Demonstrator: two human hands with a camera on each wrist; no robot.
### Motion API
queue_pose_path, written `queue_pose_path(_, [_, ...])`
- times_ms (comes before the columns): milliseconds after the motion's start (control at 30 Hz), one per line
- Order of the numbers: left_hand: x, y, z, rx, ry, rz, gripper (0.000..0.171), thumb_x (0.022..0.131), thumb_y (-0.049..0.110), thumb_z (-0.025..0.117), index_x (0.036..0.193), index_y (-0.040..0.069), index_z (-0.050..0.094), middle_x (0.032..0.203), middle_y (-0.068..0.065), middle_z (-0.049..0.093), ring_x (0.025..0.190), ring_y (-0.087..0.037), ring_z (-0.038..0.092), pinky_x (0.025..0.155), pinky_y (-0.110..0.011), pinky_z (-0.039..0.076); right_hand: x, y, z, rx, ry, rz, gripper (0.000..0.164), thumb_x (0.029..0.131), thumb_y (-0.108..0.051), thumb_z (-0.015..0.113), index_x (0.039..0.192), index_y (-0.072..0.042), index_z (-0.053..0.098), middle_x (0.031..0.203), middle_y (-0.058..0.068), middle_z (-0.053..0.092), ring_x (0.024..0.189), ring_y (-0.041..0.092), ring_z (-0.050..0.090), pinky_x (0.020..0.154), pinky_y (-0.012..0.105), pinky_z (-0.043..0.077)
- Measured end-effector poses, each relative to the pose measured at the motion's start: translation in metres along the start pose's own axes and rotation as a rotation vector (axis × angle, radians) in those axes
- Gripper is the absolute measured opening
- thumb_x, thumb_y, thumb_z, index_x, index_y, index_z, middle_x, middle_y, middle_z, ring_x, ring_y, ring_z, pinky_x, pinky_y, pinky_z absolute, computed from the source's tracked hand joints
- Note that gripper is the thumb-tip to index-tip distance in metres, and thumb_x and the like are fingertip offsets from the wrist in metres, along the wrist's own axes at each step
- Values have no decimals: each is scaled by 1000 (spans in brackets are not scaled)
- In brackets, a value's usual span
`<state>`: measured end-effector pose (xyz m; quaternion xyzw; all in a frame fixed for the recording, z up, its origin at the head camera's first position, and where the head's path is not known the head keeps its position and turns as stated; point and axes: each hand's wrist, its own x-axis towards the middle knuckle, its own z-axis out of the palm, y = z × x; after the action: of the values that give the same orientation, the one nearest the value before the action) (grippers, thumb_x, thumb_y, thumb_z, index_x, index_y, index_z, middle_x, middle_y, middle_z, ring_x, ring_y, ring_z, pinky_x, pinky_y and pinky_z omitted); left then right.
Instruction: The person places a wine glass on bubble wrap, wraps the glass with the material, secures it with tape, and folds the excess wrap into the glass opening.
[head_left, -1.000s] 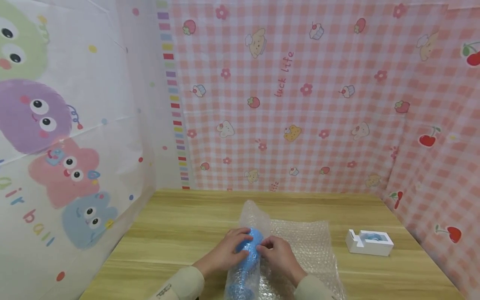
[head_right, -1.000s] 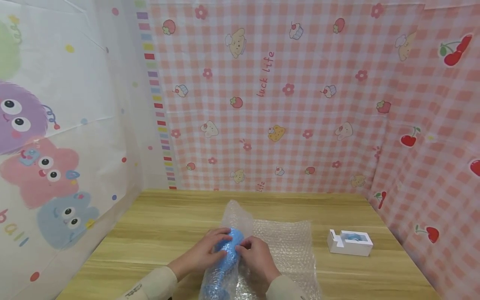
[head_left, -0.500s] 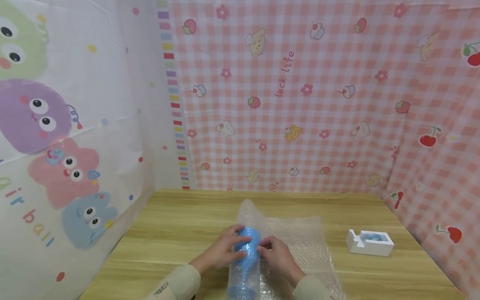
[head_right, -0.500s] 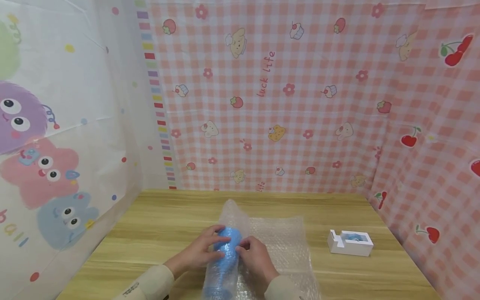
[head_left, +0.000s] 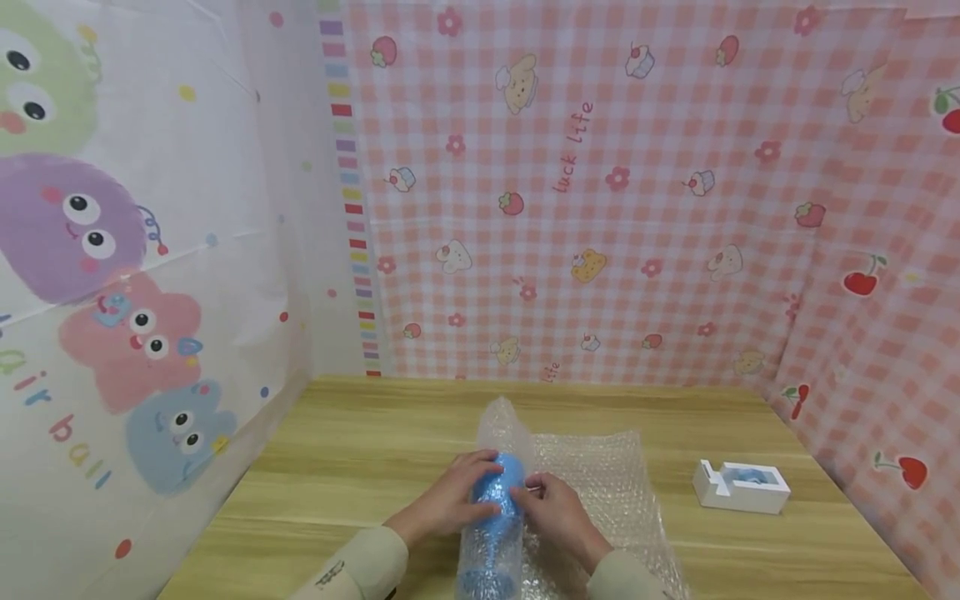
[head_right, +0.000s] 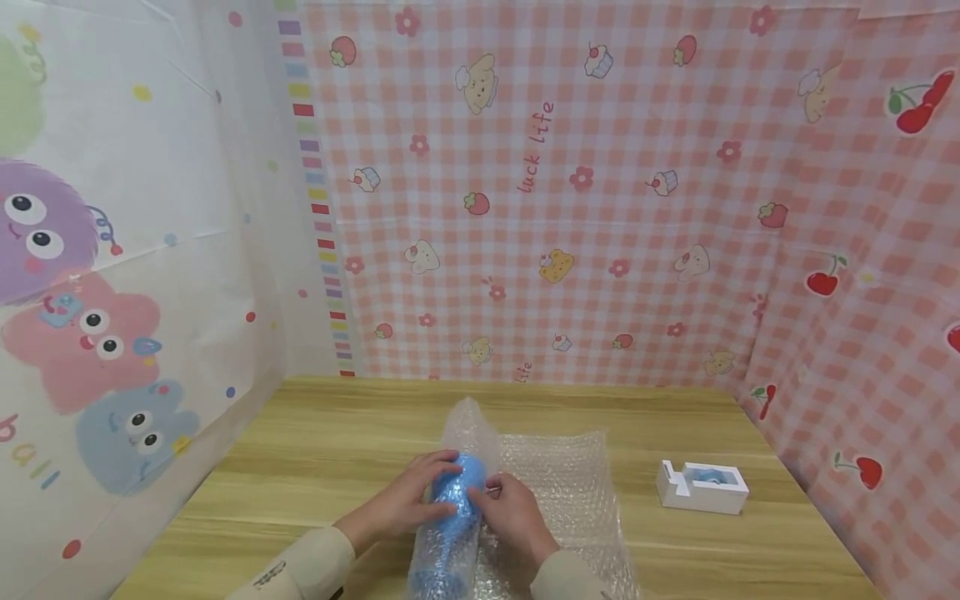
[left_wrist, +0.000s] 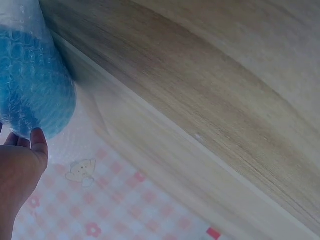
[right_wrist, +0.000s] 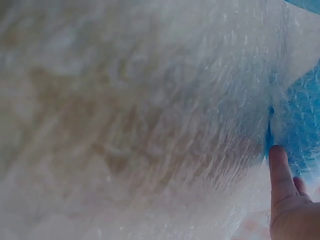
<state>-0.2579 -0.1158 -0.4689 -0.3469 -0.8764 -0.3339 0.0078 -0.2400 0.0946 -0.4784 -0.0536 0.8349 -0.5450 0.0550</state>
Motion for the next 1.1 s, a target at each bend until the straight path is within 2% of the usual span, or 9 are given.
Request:
queue_pose_path(167, [-1,0,0,-9,3,-15,52,92,24,71,135,3,54,152,-15,38,140,-36,33,113,-54,31,3,0,0,50,-56,-3,58,96,-26,66,127,20,47,96,14,66,82,25,68,72,39,59])
queue_pose_path(333, [-3,-1,-2,-4,8,4,51,93,25,70,135,1,54,152,-16,39,139,-37,34,112,-54,31,5,-2,-1,142,-156,17,59,100,-25,60,131,22,43,110,23,65,97,36,68,82,45,57])
queue_pose_path(467, [-5,-2,-7,6,-12,21,49,96,24,65,138,1,52,153,-18,37,140,-38,33,112,-55,30,6,-4,-3,146,-190,33,58,100,-26,59,132,21,44,110,21,66,95,30,66,81,45,56])
queue_pose_path(600, [-7,-4,-11,15,-42,27,48,97,22,63,139,2,52,155,-17,35,141,-37,33,113,-56,29,7,-1,-5,167,-238,34,62,100,-28,59,136,19,41,106,13,67,93,22,63,82,44,55])
queue_pose_path(767, [-9,-7,-11,27,-56,18,48,96,22,66,139,4,52,156,-15,36,141,-36,34,113,-54,29,10,5,-8,238,-348,39,67,101,-31,56,143,17,34,114,12,68,102,27,65,87,46,53])
queue_pose_path(933, [-10,-8,-9,21,-54,0,49,97,22,65,140,6,51,157,-12,35,142,-34,34,113,-53,31,16,6,-10,297,-435,88,72,100,-32,55,150,10,25,110,8,69,100,22,66,85,40,53])
queue_pose_path(1100, [-11,-7,-8,20,-35,21,49,95,21,66,139,5,52,156,-14,36,141,-36,35,113,-53,30,23,5,-12,327,-501,131,76,100,-31,54,154,4,14,102,7,70,93,18,66,81,36,53])
